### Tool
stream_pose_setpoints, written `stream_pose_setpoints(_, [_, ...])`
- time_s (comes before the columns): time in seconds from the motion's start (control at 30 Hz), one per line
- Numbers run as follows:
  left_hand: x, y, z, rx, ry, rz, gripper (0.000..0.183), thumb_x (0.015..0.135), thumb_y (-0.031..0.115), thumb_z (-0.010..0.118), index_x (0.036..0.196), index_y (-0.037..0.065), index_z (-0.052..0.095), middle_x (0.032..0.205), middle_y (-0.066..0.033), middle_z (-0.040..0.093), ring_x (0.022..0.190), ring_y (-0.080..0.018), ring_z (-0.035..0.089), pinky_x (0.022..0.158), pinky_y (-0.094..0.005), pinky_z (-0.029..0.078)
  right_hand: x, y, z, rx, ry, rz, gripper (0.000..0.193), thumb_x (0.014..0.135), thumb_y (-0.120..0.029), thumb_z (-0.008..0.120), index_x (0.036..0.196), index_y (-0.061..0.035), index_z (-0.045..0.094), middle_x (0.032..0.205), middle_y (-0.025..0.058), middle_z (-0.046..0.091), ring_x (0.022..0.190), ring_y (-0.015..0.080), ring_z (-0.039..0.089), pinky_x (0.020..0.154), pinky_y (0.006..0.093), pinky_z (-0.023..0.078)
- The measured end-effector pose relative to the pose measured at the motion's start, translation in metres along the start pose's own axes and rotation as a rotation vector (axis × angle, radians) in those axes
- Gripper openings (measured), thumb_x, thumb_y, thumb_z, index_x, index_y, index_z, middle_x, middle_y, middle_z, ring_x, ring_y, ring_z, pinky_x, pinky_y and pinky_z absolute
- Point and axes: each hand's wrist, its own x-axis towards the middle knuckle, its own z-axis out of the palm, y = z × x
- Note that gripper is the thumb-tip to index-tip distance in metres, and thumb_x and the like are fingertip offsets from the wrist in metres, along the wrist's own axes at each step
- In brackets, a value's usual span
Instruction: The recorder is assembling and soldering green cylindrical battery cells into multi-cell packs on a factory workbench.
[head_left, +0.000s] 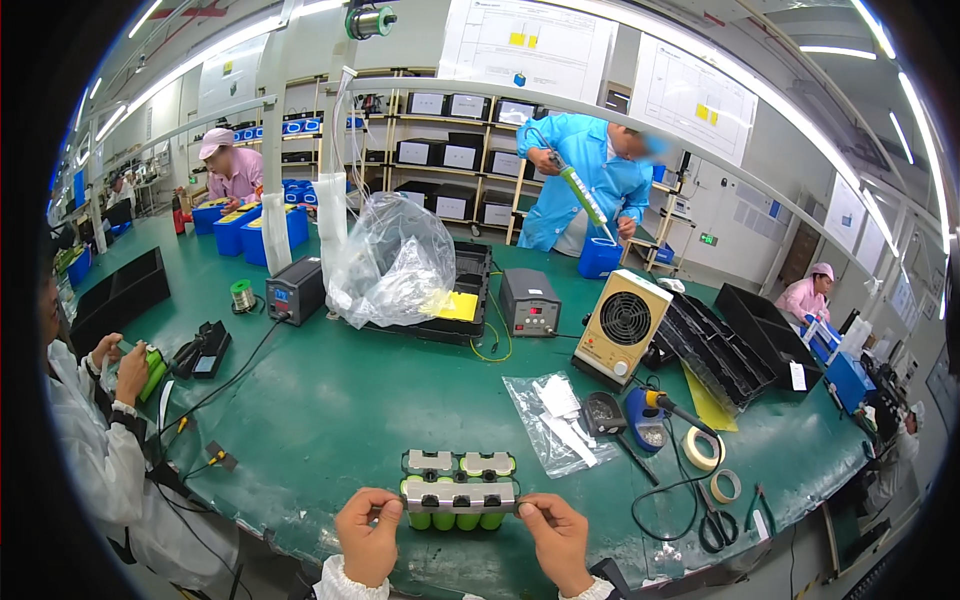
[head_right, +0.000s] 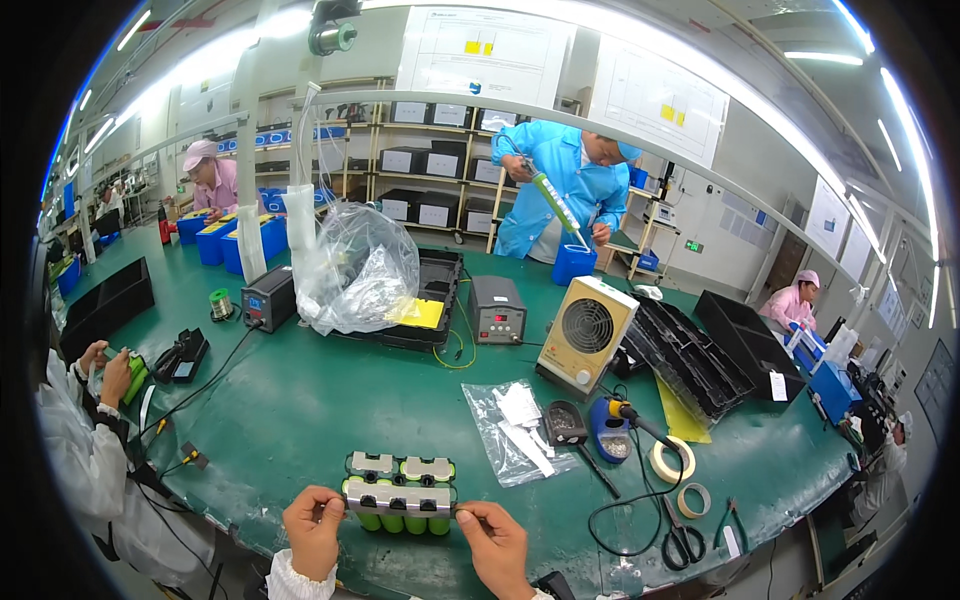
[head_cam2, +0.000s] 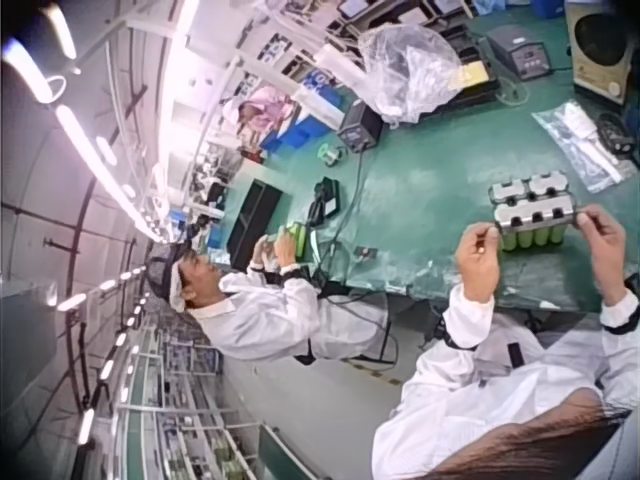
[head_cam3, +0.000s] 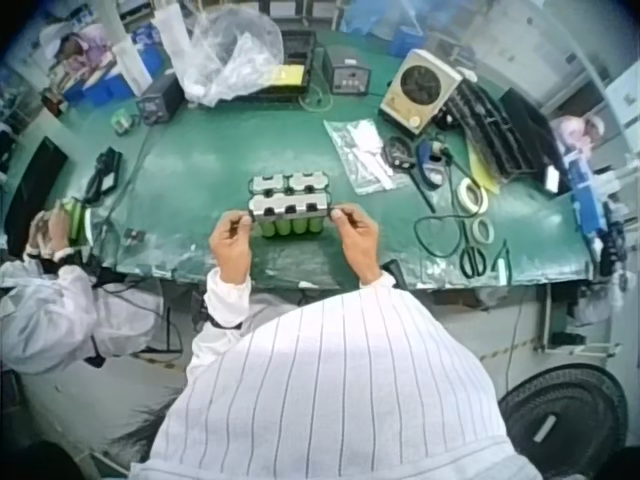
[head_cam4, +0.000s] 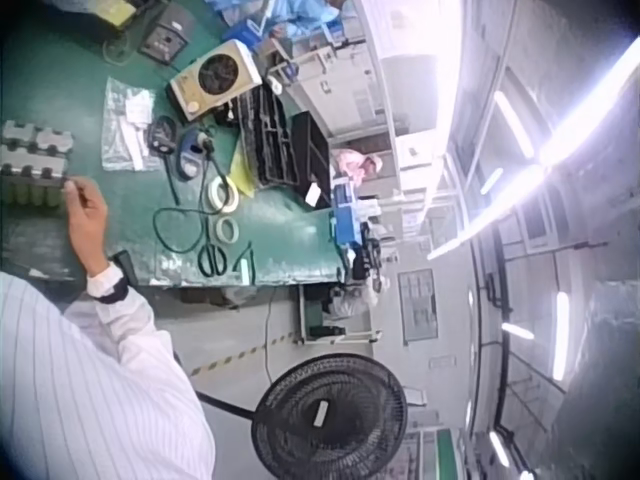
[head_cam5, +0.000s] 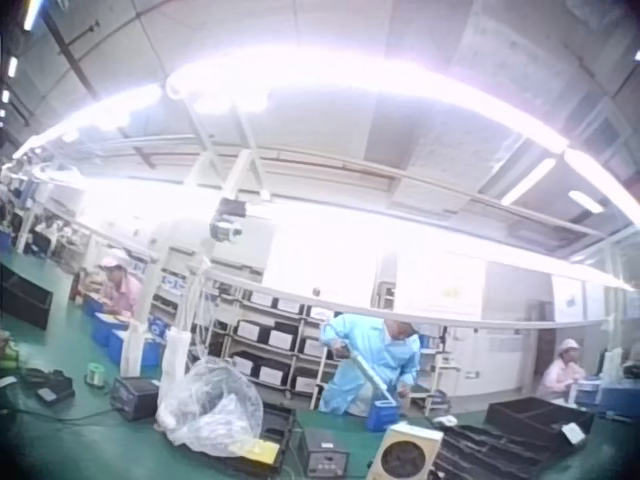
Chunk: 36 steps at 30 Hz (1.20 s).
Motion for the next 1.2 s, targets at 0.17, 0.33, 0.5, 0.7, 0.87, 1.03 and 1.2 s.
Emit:
stream_pose_setpoints(0.17, [0.000,0.000,0.004,-0.019,0.001,0.028,0.008,0.088,0.004,0.068,0.088,-0.003,0.064,0.086,-0.0055,0.064,0.076,-0.0109,0.058,0.070,-0.0241,0.048,0.002,0.001,-0.004,0.013,-0.020,-0.033,0.013,0.095,-0.007,0.065,0.102,0.0040,0.065,0.098,0.0068,0.067,0.088,0.0113,0.062,0.081,0.0241,0.049])
stream_pose_setpoints(0.33, [0.001,-0.008,0.004,-0.067,0.013,0.049,0.008,0.088,0.004,0.069,0.088,-0.003,0.064,0.087,-0.0046,0.063,0.075,-0.0102,0.057,0.068,-0.0235,0.046,0.006,0.003,-0.002,0.015,-0.015,-0.013,0.014,0.094,-0.007,0.066,0.102,0.0045,0.065,0.098,0.0071,0.067,0.089,0.0131,0.064,0.082,0.0262,0.051])
stream_pose_setpoints(0.5, [0.001,-0.012,0.008,-0.067,0.035,0.107,0.011,0.088,0.006,0.070,0.088,-0.002,0.063,0.091,-0.0049,0.062,0.079,-0.0110,0.056,0.071,-0.0237,0.046,0.010,0.012,-0.007,-0.016,-0.024,-0.013,0.013,0.093,-0.006,0.066,0.102,0.0043,0.065,0.098,0.0071,0.067,0.088,0.0136,0.064,0.084,0.0274,0.052])
stream_pose_setpoints(0.7, [0.000,-0.014,0.020,-0.284,0.079,0.084,0.013,0.089,0.008,0.071,0.094,-0.001,0.064,0.098,-0.0066,0.064,0.085,-0.0120,0.058,0.078,-0.0253,0.046,0.012,0.016,0.001,0.109,0.011,-0.037,0.012,0.092,-0.007,0.069,0.101,0.0018,0.068,0.098,0.0017,0.065,0.083,0.0064,0.055,0.074,0.0205,0.045])
stream_pose_setpoints(0.87, [0.003,-0.018,0.024,-0.531,0.081,-0.132,0.017,0.090,0.010,0.070,0.102,0.000,0.063,0.102,-0.0073,0.067,0.089,-0.0127,0.061,0.081,-0.0267,0.048,0.017,0.021,0.002,0.209,0.000,-0.035,0.017,0.091,-0.004,0.069,0.106,0.0018,0.066,0.098,0.0030,0.065,0.084,0.0079,0.058,0.075,0.0217,0.046])
stream_pose_setpoints(1.03, [0.008,-0.024,0.025,-0.800,-0.029,-0.278,0.015,0.093,0.010,0.067,0.105,0.001,0.063,0.099,-0.0073,0.068,0.090,-0.0147,0.063,0.084,-0.0296,0.049,0.024,0.034,-0.004,0.450,-0.075,0.161,0.025,0.089,-0.006,0.071,0.112,-0.0009,0.062,0.099,0.0065,0.068,0.089,0.0138,0.063,0.078,0.0261,0.050])
stream_pose_setpoints(1.2, [0.010,-0.030,0.026,-0.880,-0.032,-0.297,0.012,0.095,0.012,0.065,0.101,0.002,0.063,0.098,-0.0072,0.068,0.092,-0.0157,0.062,0.087,-0.0314,0.049,0.027,0.039,-0.006,0.567,-0.094,0.262,0.017,0.091,-0.009,0.068,0.107,-0.0043,0.063,0.099,0.0058,0.069,0.087,0.0139,0.063,0.074,0.0263,0.049])
